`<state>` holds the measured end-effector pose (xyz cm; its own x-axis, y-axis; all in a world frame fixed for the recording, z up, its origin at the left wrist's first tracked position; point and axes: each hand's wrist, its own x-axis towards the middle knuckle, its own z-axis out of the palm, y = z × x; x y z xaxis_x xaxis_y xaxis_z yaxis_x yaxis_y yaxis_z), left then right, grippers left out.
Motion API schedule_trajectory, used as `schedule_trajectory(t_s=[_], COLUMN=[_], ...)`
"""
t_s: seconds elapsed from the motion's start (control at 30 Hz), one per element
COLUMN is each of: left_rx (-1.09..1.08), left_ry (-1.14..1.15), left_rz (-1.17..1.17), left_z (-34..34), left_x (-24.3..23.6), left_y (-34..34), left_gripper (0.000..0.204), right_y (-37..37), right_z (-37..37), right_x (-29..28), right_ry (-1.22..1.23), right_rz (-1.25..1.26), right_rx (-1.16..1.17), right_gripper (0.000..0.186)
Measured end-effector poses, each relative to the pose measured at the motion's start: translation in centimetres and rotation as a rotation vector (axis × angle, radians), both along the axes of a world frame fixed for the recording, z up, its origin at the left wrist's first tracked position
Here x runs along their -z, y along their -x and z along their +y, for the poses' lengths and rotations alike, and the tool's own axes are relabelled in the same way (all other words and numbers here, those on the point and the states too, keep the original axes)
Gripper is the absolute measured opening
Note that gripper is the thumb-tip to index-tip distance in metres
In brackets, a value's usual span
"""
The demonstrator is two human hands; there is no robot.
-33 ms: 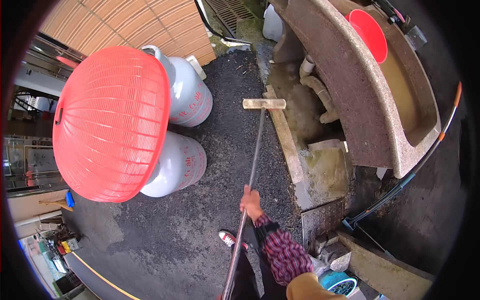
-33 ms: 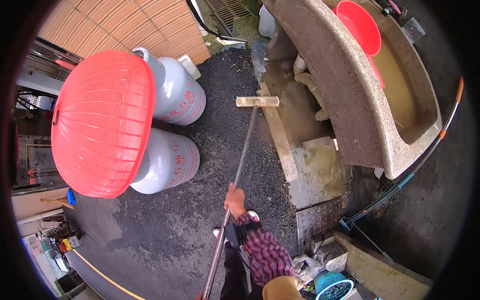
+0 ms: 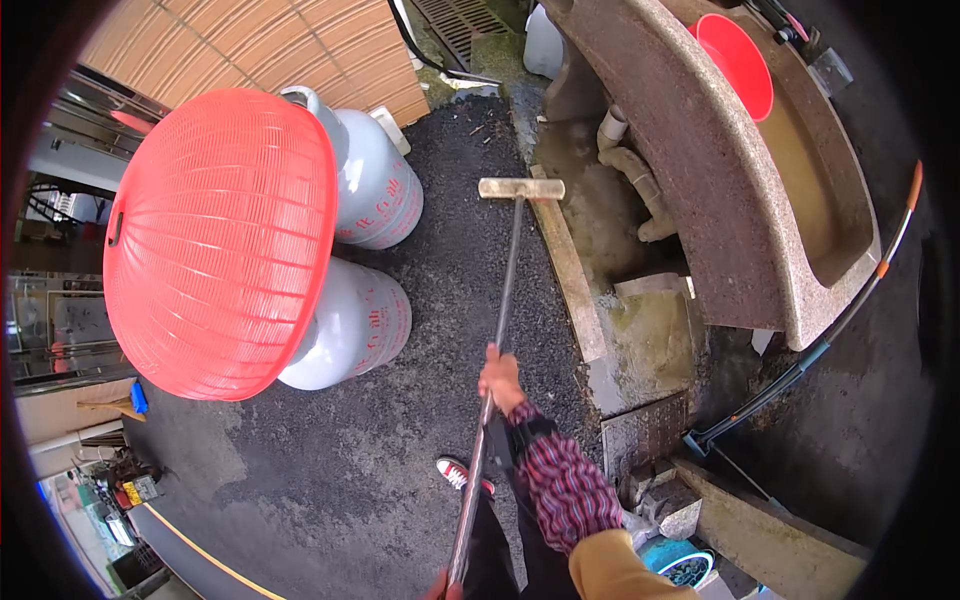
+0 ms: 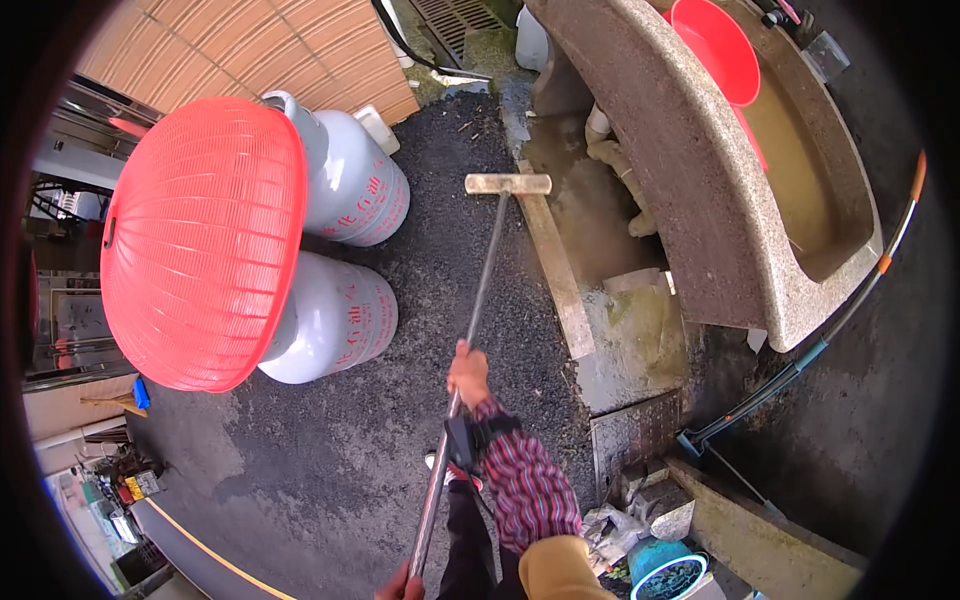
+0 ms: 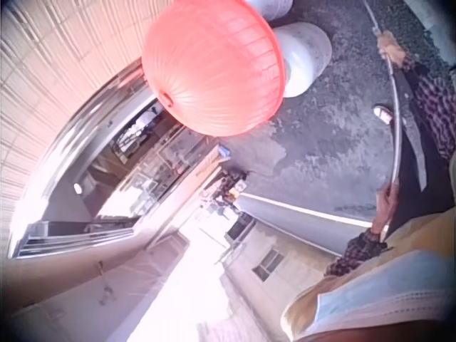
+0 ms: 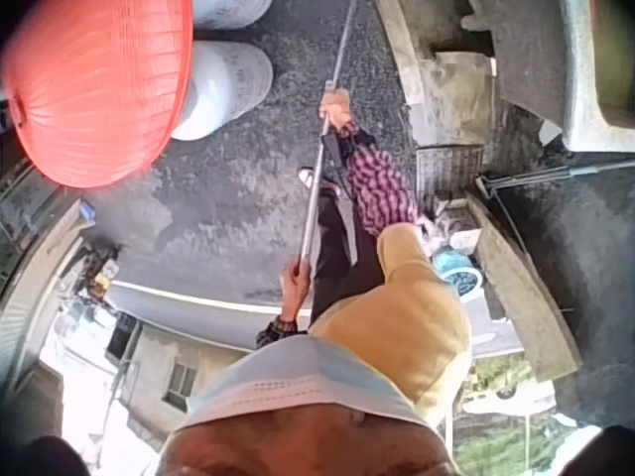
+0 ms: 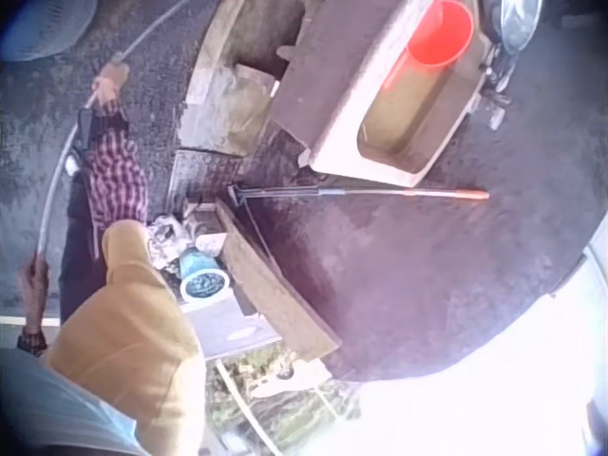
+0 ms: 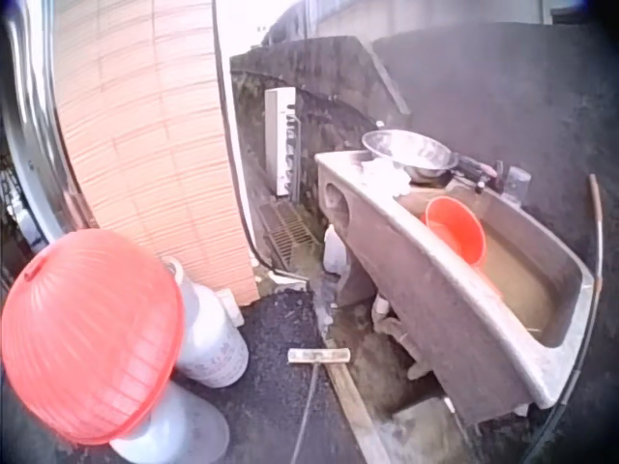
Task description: Scrubbing and rinsing the concrete floor area under an outdoor sink with a brush, scoop, and hose.
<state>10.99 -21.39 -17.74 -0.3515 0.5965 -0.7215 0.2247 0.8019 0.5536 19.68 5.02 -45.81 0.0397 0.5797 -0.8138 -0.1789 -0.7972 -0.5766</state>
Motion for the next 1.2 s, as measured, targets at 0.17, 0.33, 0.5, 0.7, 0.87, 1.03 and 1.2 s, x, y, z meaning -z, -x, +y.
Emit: schedule_trajectory(t_s=[0.17,0.33,0.5,0.7,0.87,1.03,1.2], left_rx=[0.04,-0.023,0.022,0.126,0.051,-0.032,0.086], left_ry=[-0.017,0.037,0.05,0.011,0.01,0.131,-0.09], left_rz=[0.031,0.139,-0.052,0.108,0.146,-0.007,0.053], left_z=[-0.1,-10.3,-1.5,0.6,-9.0,-5.0,5.6], left_x=[-2.5,-6.6,-0.8,-1.5,-4.0,-1.6,2.6], left_y=[0.1,2.6,2.0,-0.2,2.8,3.7,-0.1], left_gripper=[0.031,0.03,0.033,0.035,0.029,0.028,0.031], right_y=[0.5,0.6,0.7,0.3,0.0,0.8,-0.5], right_z=[-1.3,-13.9,0.4,0.9,-13.9,-2.7,9.5], right_x=[-1.8,-5.7,-2.5,-1.0,-6.6,-3.7,0.3], right_ry=[0.14,0.296,0.091,0.137,0.316,0.146,0.041], right_rz=[0.078,0.015,-0.257,-0.084,-0.243,-0.293,-0.25], right_rx=[0.071,0.192,-0.029,-0.006,0.007,-0.021,0.033], right_gripper=[0.043,0.046,0.047,0.049,0.054,0.046,0.047])
